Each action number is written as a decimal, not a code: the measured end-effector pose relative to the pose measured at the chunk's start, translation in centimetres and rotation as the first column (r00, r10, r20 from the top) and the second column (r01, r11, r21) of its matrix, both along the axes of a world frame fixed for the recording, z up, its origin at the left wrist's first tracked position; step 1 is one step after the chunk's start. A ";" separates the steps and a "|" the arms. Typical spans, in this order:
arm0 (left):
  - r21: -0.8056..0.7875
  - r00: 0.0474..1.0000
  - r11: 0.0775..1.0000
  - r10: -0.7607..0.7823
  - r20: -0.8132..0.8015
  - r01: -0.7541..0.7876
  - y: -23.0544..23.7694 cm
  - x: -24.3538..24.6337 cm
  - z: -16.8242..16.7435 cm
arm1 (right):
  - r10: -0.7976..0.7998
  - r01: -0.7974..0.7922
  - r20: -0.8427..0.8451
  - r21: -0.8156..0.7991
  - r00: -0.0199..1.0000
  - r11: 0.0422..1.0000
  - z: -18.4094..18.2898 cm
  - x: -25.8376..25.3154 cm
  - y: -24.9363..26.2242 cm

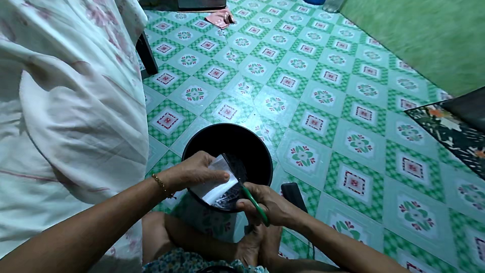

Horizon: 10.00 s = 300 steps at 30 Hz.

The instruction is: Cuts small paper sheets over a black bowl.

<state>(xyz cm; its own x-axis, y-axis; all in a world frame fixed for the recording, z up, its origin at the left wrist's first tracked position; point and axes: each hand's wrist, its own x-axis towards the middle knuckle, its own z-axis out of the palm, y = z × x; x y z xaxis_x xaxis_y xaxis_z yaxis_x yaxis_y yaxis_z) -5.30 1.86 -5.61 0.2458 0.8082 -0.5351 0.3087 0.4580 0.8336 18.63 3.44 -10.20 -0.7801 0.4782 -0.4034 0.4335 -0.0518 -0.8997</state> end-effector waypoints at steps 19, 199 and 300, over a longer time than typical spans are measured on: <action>0.324 0.994 0.946 0.047 -0.099 -0.012 0.0 -1.0 -0.4 | 0.110 -0.150 0.187 0.215 0.976 0.965 0.5 0.4 0.6; -0.076 0.975 0.982 0.181 0.126 -0.172 -0.3 0.6 0.3 | -0.068 0.071 -0.036 0.092 0.997 0.993 0.5 -0.6 0.0; 0.198 0.981 0.962 0.194 -0.018 -0.186 0.5 -0.8 0.1 | 0.007 -0.007 0.010 0.035 1.000 0.999 0.7 0.6 0.5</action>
